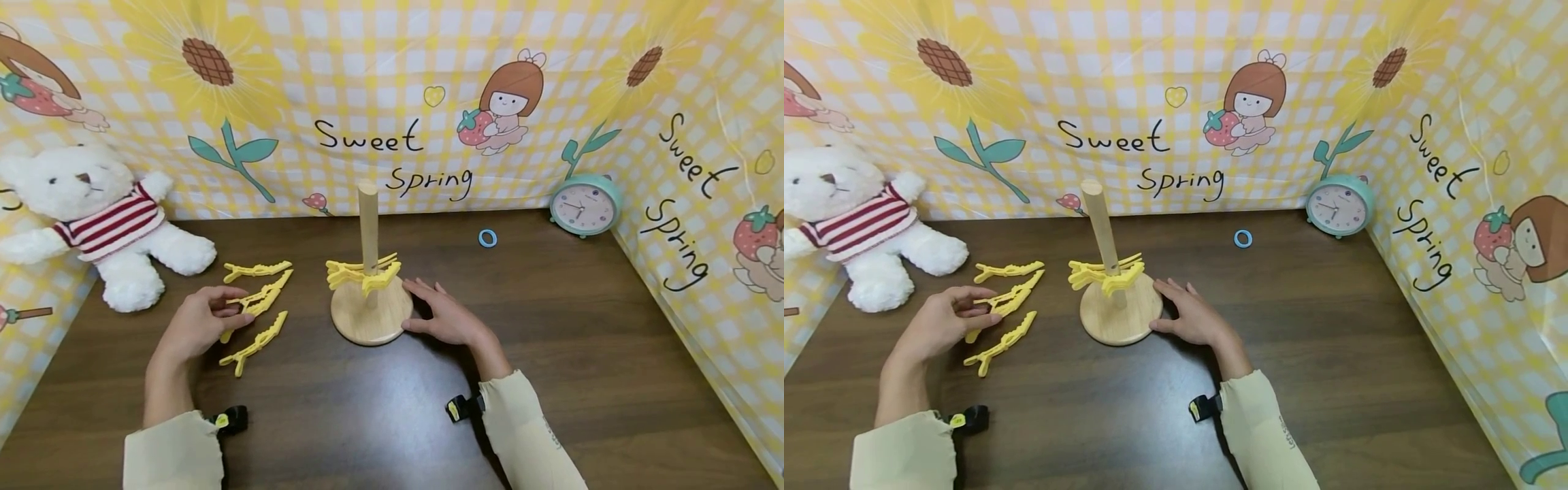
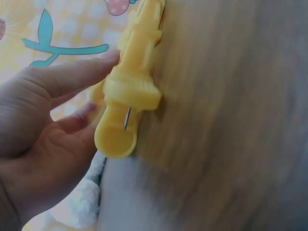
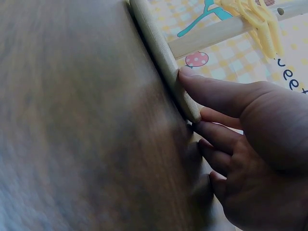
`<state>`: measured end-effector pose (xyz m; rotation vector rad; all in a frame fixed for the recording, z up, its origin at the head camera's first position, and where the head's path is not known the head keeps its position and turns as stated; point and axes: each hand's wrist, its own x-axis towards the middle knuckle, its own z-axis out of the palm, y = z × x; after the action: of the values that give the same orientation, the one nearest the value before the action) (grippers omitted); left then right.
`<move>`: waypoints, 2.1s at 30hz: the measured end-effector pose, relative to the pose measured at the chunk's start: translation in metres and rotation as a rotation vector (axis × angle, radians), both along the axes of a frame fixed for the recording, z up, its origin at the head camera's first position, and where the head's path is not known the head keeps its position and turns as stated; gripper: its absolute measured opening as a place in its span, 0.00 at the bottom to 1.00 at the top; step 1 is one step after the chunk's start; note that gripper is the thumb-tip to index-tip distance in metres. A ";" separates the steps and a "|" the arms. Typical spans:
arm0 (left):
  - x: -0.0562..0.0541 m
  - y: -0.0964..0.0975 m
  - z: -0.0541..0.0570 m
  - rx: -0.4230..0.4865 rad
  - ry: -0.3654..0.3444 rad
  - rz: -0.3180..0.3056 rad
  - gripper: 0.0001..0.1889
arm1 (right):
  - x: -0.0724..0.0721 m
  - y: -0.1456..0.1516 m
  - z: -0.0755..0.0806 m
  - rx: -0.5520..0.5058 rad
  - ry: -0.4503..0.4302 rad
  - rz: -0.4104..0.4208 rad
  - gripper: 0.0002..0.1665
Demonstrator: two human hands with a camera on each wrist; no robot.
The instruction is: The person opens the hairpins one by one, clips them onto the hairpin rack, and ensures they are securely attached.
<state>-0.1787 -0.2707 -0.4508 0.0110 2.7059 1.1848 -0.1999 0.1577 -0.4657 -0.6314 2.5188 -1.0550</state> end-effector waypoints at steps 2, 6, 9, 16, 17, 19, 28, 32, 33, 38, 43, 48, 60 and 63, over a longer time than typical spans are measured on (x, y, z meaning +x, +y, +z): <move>-0.001 0.001 0.000 -0.002 -0.013 -0.002 0.31 | 0.000 0.000 0.000 0.001 0.000 -0.004 0.46; -0.002 0.002 0.002 -0.032 -0.004 -0.011 0.28 | -0.001 0.001 0.001 0.006 0.004 -0.002 0.46; -0.003 0.004 0.002 -0.040 0.007 -0.024 0.24 | 0.000 0.001 0.002 0.005 0.005 0.000 0.46; -0.002 0.007 0.001 -0.016 0.052 -0.043 0.19 | 0.001 0.001 0.001 0.005 0.015 0.007 0.47; -0.001 0.007 0.001 -0.021 0.057 -0.041 0.18 | 0.000 0.000 0.001 0.005 0.017 0.010 0.47; 0.000 0.007 0.001 -0.039 0.069 -0.035 0.16 | 0.000 0.000 0.000 0.004 0.022 0.020 0.47; 0.001 0.011 0.004 0.015 0.181 0.027 0.14 | -0.001 -0.002 -0.002 0.008 0.021 0.019 0.46; 0.000 0.014 0.005 0.062 0.258 0.111 0.15 | -0.001 -0.001 -0.002 0.006 0.025 0.015 0.46; -0.001 0.015 0.006 0.093 0.267 0.133 0.16 | -0.001 -0.001 -0.002 0.006 0.026 0.015 0.46; -0.002 0.022 0.010 0.290 0.300 0.218 0.14 | -0.001 0.000 -0.002 0.009 0.023 0.006 0.47; -0.002 0.028 0.015 0.456 0.353 0.232 0.13 | 0.000 0.001 -0.002 0.008 0.018 0.003 0.47; -0.002 0.033 0.018 0.557 0.378 0.198 0.14 | 0.000 0.001 -0.002 0.002 0.013 0.001 0.47; -0.003 0.045 0.025 0.550 0.341 0.205 0.22 | 0.000 0.001 -0.001 0.004 0.000 -0.002 0.47; -0.004 0.050 0.027 0.574 0.340 0.209 0.22 | 0.001 0.003 -0.001 0.002 -0.005 -0.014 0.47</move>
<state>-0.1827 -0.2205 -0.4240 0.0106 2.5654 2.1604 -0.1988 0.1607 -0.4667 -0.6099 2.5235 -1.0572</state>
